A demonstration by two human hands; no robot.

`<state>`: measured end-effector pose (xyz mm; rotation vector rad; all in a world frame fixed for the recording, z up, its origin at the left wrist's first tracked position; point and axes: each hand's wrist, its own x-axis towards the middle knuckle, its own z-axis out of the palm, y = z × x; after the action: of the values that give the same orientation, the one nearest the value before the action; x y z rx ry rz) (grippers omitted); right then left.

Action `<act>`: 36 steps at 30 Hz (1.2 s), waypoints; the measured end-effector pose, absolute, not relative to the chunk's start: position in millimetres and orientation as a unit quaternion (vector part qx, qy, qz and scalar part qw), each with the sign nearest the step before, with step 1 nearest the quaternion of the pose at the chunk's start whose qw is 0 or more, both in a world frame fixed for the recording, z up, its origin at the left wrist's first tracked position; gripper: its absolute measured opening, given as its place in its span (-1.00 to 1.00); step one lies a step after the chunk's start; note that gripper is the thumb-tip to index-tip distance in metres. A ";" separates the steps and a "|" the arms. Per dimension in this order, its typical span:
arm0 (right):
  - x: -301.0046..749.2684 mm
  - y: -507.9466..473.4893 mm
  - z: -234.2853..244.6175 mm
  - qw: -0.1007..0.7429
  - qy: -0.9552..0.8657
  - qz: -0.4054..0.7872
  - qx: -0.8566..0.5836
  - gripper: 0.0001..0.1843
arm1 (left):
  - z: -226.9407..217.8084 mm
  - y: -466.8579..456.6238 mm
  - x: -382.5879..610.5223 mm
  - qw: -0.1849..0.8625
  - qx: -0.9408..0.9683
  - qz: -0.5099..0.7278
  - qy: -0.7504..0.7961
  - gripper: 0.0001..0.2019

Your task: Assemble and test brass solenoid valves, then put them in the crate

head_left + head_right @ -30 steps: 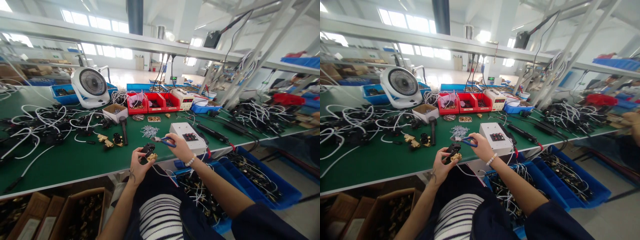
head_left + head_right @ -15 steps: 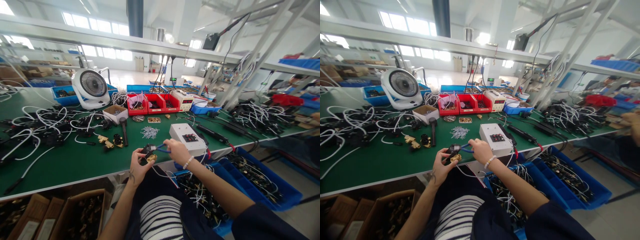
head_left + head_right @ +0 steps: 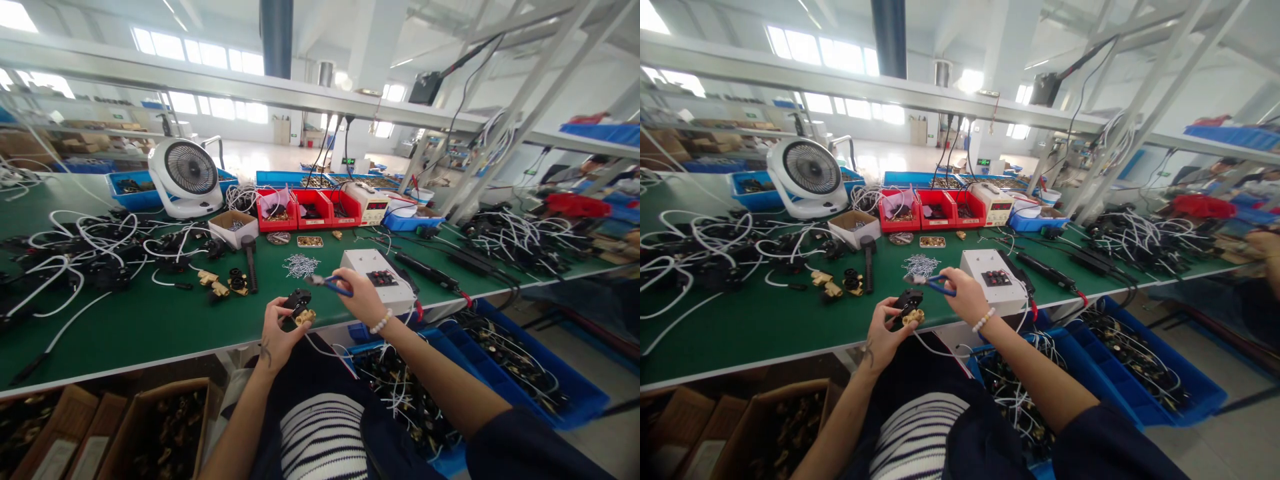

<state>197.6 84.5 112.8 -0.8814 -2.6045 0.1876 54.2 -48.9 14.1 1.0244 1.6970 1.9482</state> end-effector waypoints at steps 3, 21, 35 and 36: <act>196.0 83.7 112.4 0.178 -0.928 0.041 -0.325 -0.63 | 14.1 -48.8 53.6 0.177 0.364 0.688 0.602 -0.63; 196.3 84.4 116.7 0.184 -0.930 0.020 -0.317 -0.60 | 9.7 -47.8 48.5 0.191 0.366 0.687 0.598 -0.63; 196.1 84.2 115.2 0.104 -0.945 0.012 -0.310 -0.70 | 7.3 -45.1 47.1 0.180 0.377 0.686 0.595 -0.61; 196.1 84.2 115.2 0.092 -0.949 0.016 -0.302 -0.72 | 7.1 -45.0 47.1 0.180 0.377 0.686 0.595 -0.61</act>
<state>196.1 84.2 115.2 -0.8979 -2.8183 0.0474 47.1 -45.0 7.1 1.0664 1.6820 1.9381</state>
